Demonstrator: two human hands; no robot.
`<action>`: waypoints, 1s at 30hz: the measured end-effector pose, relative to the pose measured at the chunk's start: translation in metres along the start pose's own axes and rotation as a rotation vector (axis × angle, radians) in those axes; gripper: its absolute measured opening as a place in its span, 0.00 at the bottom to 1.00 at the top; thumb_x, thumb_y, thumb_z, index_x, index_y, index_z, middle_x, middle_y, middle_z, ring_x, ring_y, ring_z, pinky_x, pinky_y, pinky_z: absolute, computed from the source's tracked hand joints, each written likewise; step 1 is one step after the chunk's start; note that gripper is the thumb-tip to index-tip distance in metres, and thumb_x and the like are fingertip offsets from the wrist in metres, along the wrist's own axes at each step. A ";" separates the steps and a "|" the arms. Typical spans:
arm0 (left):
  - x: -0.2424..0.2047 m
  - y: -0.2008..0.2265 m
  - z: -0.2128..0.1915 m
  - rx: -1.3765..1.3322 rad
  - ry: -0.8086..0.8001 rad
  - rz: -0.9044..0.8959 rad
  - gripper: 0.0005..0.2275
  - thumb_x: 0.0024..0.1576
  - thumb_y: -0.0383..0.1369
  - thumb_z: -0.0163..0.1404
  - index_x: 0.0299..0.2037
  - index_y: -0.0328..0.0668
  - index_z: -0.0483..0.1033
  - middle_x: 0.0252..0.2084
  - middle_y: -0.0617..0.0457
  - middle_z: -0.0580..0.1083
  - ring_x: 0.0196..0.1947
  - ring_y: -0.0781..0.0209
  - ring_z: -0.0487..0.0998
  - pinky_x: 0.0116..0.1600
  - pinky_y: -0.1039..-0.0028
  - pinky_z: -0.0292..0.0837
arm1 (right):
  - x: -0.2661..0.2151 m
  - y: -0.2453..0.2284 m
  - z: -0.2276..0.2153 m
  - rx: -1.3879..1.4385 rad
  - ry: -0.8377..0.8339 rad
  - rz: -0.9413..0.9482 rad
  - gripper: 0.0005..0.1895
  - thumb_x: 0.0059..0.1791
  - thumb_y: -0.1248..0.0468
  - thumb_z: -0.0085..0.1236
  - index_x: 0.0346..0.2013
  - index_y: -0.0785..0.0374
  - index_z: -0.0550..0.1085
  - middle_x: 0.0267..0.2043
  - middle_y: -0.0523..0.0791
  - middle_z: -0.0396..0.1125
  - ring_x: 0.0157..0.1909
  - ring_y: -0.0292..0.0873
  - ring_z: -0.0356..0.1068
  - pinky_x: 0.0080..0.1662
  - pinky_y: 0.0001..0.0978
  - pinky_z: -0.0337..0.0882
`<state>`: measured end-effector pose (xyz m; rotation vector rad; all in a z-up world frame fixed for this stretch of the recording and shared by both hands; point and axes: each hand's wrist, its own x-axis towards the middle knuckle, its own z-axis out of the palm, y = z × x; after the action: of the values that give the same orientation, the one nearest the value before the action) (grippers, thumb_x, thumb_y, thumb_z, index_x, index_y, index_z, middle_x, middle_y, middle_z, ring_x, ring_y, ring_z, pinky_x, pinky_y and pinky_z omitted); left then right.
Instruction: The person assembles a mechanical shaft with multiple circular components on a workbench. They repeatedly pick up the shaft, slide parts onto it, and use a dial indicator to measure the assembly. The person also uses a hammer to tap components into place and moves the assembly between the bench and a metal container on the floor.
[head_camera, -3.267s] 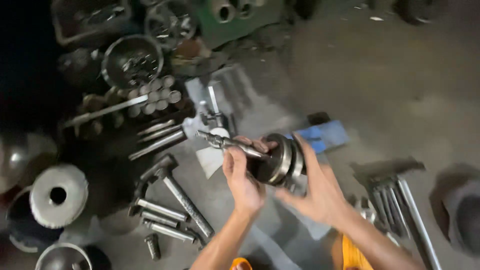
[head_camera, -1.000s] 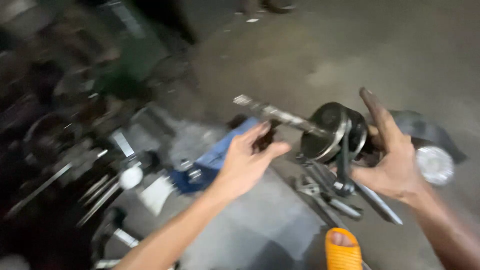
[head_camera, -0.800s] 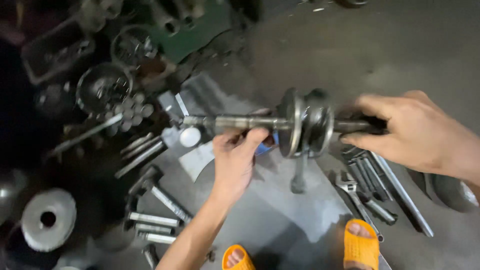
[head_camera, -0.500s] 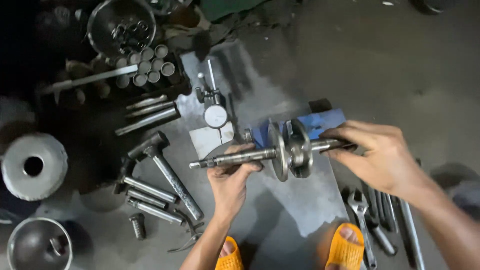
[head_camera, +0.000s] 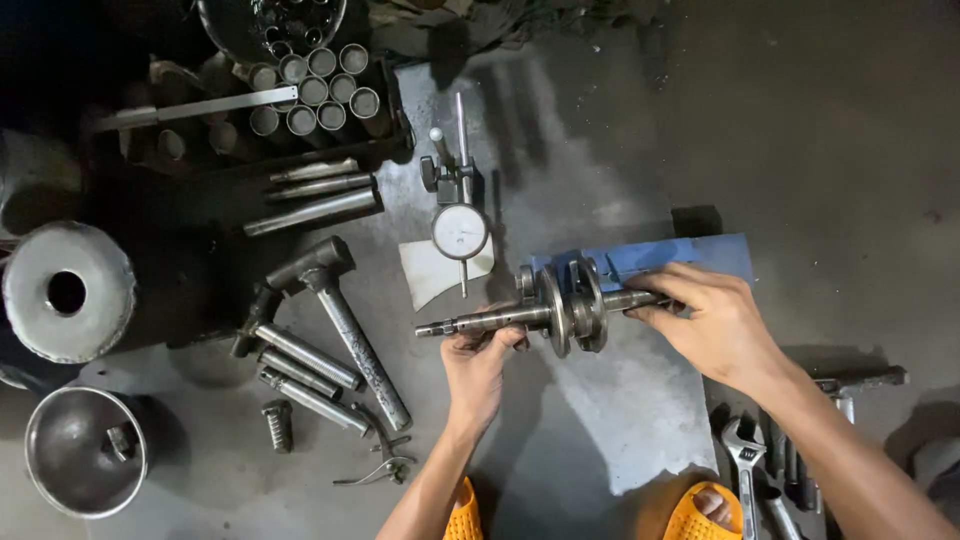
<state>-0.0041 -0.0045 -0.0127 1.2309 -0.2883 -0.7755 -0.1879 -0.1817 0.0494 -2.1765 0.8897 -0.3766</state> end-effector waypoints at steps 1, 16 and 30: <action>0.000 -0.005 -0.001 -0.014 0.010 -0.014 0.05 0.48 0.20 0.65 0.27 0.28 0.81 0.22 0.43 0.76 0.21 0.60 0.77 0.29 0.68 0.78 | 0.000 0.002 0.002 0.013 -0.009 0.020 0.13 0.39 0.70 0.68 0.37 0.53 0.83 0.31 0.41 0.76 0.33 0.45 0.76 0.37 0.35 0.75; 0.003 -0.046 -0.017 -0.132 -0.081 -0.144 0.20 0.52 0.17 0.57 0.57 0.30 0.74 0.49 0.47 0.76 0.44 0.61 0.75 0.50 0.75 0.72 | 0.002 0.022 0.006 -0.036 -0.122 0.256 0.27 0.37 0.66 0.67 0.51 0.61 0.78 0.47 0.41 0.77 0.42 0.41 0.75 0.46 0.31 0.71; -0.003 -0.036 0.005 0.020 -0.218 -0.029 0.32 0.55 0.39 0.61 0.65 0.31 0.63 0.62 0.46 0.66 0.62 0.54 0.68 0.69 0.64 0.62 | -0.012 0.090 0.034 0.541 -0.039 0.893 0.13 0.50 0.69 0.61 0.37 0.83 0.81 0.30 0.61 0.74 0.33 0.55 0.71 0.42 0.46 0.69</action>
<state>-0.0224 -0.0107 -0.0436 1.1728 -0.4582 -0.9356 -0.2224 -0.1994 -0.0397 -1.1416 1.4260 -0.0989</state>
